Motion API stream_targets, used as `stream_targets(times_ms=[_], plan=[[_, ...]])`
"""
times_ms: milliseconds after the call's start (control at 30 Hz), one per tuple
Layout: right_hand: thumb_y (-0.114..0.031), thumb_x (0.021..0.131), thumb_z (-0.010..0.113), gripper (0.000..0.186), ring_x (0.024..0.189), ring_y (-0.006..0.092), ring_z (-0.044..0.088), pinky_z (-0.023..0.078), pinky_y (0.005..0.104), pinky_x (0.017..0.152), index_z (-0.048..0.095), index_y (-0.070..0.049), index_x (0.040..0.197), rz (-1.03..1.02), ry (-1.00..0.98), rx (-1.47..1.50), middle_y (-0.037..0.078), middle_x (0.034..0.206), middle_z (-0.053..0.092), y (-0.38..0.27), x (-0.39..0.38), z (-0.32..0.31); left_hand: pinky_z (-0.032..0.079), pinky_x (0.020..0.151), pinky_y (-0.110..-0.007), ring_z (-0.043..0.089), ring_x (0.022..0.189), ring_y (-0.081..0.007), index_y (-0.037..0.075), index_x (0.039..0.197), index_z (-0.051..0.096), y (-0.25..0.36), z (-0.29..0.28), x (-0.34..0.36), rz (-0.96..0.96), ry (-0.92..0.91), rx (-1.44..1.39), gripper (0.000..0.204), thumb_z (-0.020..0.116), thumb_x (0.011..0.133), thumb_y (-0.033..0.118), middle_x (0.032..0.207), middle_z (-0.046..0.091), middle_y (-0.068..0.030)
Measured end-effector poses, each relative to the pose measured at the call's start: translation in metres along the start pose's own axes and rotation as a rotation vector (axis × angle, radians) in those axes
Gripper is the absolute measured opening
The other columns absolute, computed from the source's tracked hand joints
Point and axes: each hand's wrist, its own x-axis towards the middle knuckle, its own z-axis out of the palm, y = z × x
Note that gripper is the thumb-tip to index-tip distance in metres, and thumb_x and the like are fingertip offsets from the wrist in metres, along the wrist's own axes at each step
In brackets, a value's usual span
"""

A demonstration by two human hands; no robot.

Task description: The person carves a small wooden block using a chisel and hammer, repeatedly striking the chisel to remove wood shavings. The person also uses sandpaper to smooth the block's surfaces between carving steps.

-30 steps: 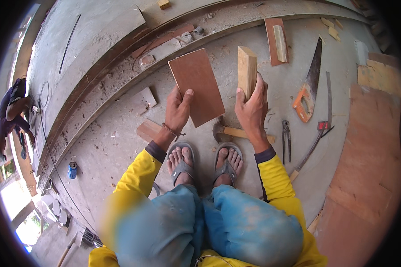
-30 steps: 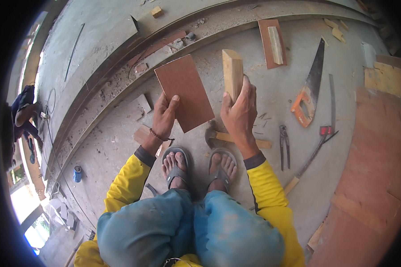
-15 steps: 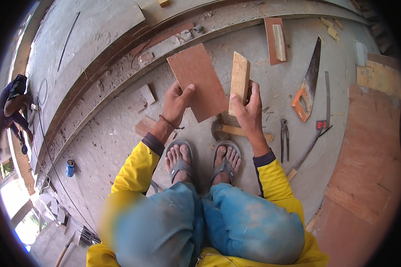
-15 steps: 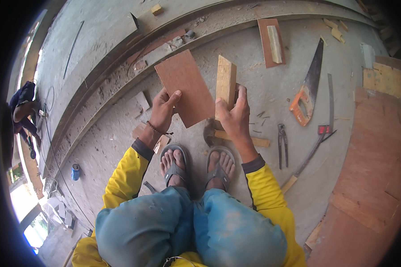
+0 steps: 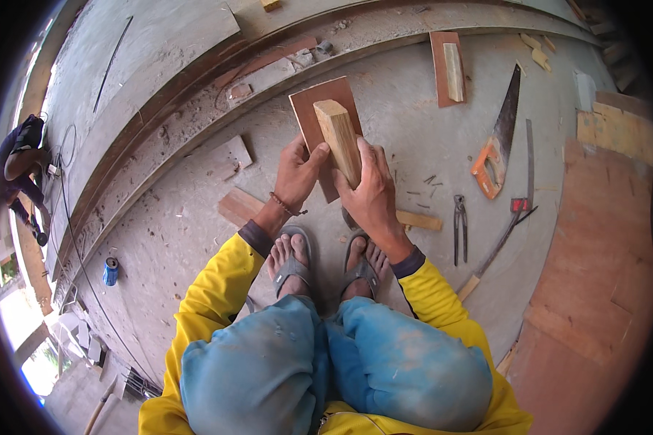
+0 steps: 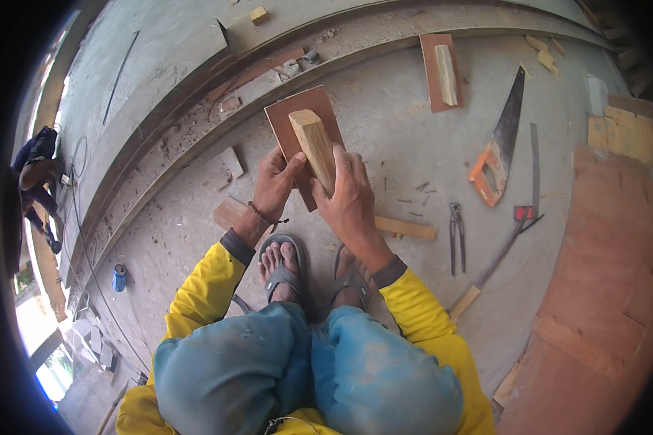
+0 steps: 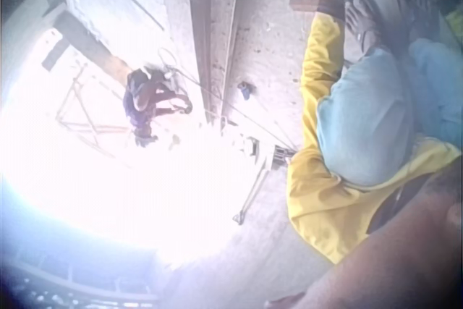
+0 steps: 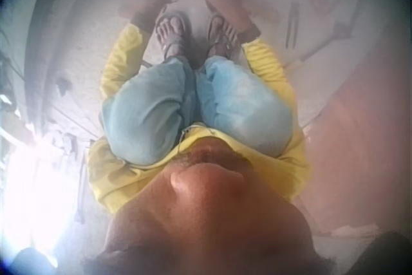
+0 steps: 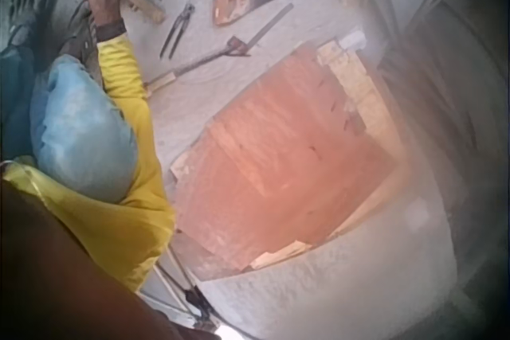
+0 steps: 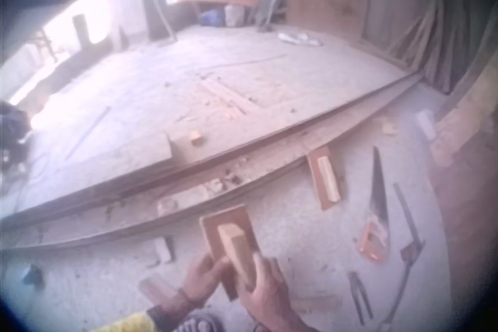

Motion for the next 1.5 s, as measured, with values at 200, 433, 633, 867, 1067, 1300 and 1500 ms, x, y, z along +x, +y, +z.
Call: stream_targets(times_ms=[200,433,633,867,1067,1300,1500], plan=[[-0.013,0.078,0.080,0.075,0.109,0.0380,0.056,0.050,0.0468,0.091,0.044,0.000,0.142,-0.040,0.017,-0.027,0.019,0.117,0.052,-0.010,0.002,-0.005,0.052,0.087,-0.029,0.063,0.100,-0.0099,0.001,0.128,0.057,-0.007,-0.003,0.000,-0.109,-0.003,-0.210,0.031,0.057,0.105,0.023,0.115,0.069,-0.0056],[-0.021,0.079,0.080,0.079,0.111,0.0376,0.057,0.050,0.0451,0.094,0.043,0.003,0.145,-0.096,-0.043,0.093,0.020,0.120,0.052,-0.002,0.000,-0.009,0.053,0.085,-0.028,0.064,0.099,-0.0092,0.002,0.128,0.058,-0.009,-0.008,0.004,-0.138,0.049,-0.242,0.033,0.058,0.105,0.025,0.114,0.069,-0.0054],[-0.029,0.083,0.078,0.071,0.108,0.0384,0.062,0.051,0.0433,0.093,0.050,0.007,0.137,-0.020,-0.055,0.155,0.024,0.117,0.060,0.011,-0.002,-0.003,0.052,0.077,-0.026,0.063,0.089,-0.0072,0.000,0.121,0.063,-0.018,-0.015,0.011,0.018,0.052,0.014,0.031,0.062,0.102,0.025,0.103,0.071,-0.0035],[-0.040,0.090,0.075,0.071,0.102,0.0193,0.069,0.055,0.0318,0.083,0.053,0.011,0.135,0.251,-0.262,0.463,0.020,0.114,0.070,0.024,0.011,-0.015,0.054,0.068,-0.033,0.066,0.073,-0.0144,-0.004,0.111,0.068,0.011,-0.009,0.014,0.145,0.017,0.450,0.032,0.069,0.092,0.021,0.084,0.072,-0.0136],[-0.035,0.088,0.077,0.067,0.098,0.0190,0.070,0.056,0.0313,0.079,0.055,0.009,0.133,0.226,-0.163,0.388,0.021,0.112,0.070,0.031,0.008,-0.005,0.054,0.069,-0.033,0.067,0.074,-0.0156,-0.005,0.110,0.067,0.008,-0.006,0.016,0.132,0.030,0.463,0.028,0.065,0.092,0.017,0.086,0.072,-0.0142],[-0.026,0.081,0.080,0.062,0.108,0.0402,0.066,0.053,0.0429,0.092,0.058,0.008,0.128,0.125,-0.042,0.260,0.028,0.116,0.066,0.016,0.003,-0.007,0.052,0.071,-0.030,0.061,0.080,-0.0083,-0.005,0.114,0.063,0.017,-0.001,0.008,0.089,0.040,0.380,0.026,0.062,0.097,0.015,0.090,0.070,-0.0070],[-0.020,0.081,0.076,0.060,0.102,0.0406,0.065,0.054,0.0467,0.088,0.053,0.009,0.128,0.008,-0.064,0.016,0.025,0.114,0.062,0.010,0.007,-0.016,0.048,0.069,-0.027,0.054,0.080,-0.0054,-0.004,0.116,0.061,-0.003,-0.008,0.012,0.146,0.087,0.262,0.029,0.061,0.102,0.021,0.091,0.068,-0.0027]])
